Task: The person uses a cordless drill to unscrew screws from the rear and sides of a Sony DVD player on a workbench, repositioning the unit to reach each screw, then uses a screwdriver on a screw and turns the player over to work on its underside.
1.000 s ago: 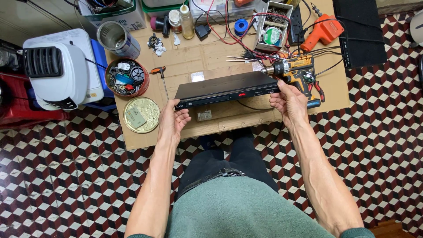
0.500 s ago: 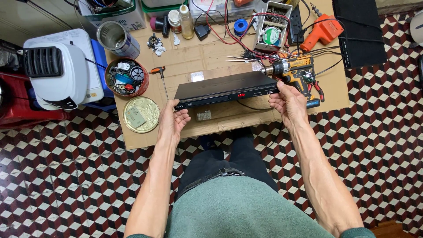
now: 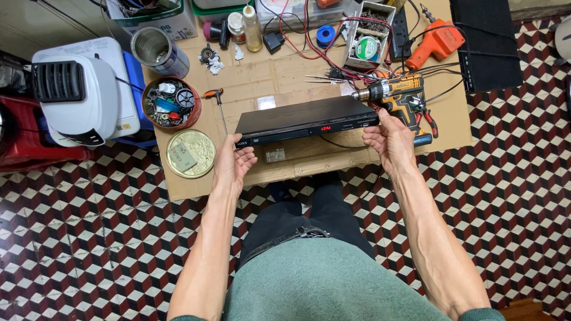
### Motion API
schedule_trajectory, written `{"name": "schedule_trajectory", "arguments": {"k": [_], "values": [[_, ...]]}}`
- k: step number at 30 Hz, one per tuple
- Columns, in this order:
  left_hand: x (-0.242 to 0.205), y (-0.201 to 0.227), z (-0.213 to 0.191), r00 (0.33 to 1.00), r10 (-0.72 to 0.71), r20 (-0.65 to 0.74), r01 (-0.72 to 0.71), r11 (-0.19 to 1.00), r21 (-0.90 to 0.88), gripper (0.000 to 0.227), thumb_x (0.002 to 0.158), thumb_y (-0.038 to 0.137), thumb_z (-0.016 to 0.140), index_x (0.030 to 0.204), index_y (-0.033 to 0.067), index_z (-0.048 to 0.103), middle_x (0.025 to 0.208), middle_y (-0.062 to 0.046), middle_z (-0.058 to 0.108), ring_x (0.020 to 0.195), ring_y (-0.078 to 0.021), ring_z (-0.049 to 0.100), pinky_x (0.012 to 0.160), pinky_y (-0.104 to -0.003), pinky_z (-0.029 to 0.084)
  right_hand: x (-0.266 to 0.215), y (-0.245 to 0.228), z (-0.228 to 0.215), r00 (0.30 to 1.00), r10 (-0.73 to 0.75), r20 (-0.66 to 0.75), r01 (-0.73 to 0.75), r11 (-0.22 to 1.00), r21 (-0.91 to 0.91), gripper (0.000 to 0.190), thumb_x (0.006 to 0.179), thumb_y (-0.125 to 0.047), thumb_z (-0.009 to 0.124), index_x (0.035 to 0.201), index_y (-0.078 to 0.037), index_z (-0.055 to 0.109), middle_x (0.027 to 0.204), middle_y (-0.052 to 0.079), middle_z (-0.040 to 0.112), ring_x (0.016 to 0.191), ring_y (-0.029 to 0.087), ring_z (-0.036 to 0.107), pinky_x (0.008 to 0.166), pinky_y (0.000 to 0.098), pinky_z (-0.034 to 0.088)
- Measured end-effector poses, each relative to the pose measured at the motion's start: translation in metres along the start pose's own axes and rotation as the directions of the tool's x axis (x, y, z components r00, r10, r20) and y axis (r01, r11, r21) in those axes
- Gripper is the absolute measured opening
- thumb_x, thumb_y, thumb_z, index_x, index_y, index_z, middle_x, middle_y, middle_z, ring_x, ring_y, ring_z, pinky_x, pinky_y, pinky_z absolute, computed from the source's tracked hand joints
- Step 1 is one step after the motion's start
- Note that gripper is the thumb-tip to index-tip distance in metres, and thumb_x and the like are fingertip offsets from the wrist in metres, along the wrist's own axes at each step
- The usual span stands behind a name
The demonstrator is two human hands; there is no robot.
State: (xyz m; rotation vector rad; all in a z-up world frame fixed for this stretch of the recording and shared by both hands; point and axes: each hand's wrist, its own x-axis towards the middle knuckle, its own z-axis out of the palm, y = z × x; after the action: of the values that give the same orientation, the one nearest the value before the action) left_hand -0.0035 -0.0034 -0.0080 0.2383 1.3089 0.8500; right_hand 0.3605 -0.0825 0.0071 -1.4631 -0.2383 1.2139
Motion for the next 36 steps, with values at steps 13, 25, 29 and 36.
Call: {"name": "schedule_trajectory", "arguments": {"k": [13, 25, 29, 36], "values": [[-0.026, -0.015, -0.009, 0.999, 0.042, 0.033, -0.047, 0.981, 0.189, 0.048, 0.093, 0.026, 0.06, 0.13, -0.0015, 0.046, 0.088, -0.017, 0.064, 0.075, -0.0208, 0.066, 0.07, -0.034, 0.061, -0.021, 0.012, -0.007, 0.999, -0.024, -0.04, 0.018, 0.99, -0.141, 0.036, 0.105, -0.036, 0.062, 0.106, 0.0, 0.06, 0.083, 0.014, 0.069, 0.07, 0.018, 0.071, 0.063, 0.0264, 0.061], [-0.007, -0.109, -0.063, 0.976, -0.092, 0.199, 0.054, 0.98, 0.192, 0.071, 0.098, 0.007, 0.054, 0.161, 0.0053, 0.02, 0.123, -0.019, 0.062, 0.105, -0.0226, 0.068, 0.101, -0.036, 0.058, -0.004, 0.114, -0.057, 0.965, 0.221, -0.141, -0.236, 0.967, -0.099, 0.024, 0.102, -0.016, 0.055, 0.119, 0.0, 0.059, 0.093, 0.016, 0.069, 0.077, 0.024, 0.072, 0.073, 0.0324, 0.064], [0.018, -0.125, -0.069, 0.977, -0.087, 0.194, 0.058, 0.987, 0.15, 0.077, 0.097, 0.006, 0.057, 0.162, 0.0093, 0.016, 0.121, -0.017, 0.062, 0.103, -0.0228, 0.066, 0.099, -0.036, 0.057, 0.013, 0.124, -0.063, 0.966, 0.231, -0.119, -0.235, 0.972, -0.026, 0.031, 0.101, -0.015, 0.057, 0.129, 0.0, 0.056, 0.106, 0.017, 0.064, 0.091, 0.026, 0.07, 0.085, 0.0352, 0.063], [0.019, -0.12, -0.076, 0.97, -0.086, 0.228, 0.042, 0.981, 0.19, 0.082, 0.096, 0.004, 0.063, 0.164, 0.0084, 0.018, 0.121, -0.015, 0.066, 0.106, -0.0213, 0.066, 0.101, -0.034, 0.056, -0.003, 0.133, -0.062, 0.968, 0.247, -0.042, -0.24, 0.962, 0.127, 0.038, 0.099, -0.014, 0.055, 0.133, 0.002, 0.054, 0.114, 0.015, 0.066, 0.103, 0.027, 0.069, 0.095, 0.0374, 0.06]]}}
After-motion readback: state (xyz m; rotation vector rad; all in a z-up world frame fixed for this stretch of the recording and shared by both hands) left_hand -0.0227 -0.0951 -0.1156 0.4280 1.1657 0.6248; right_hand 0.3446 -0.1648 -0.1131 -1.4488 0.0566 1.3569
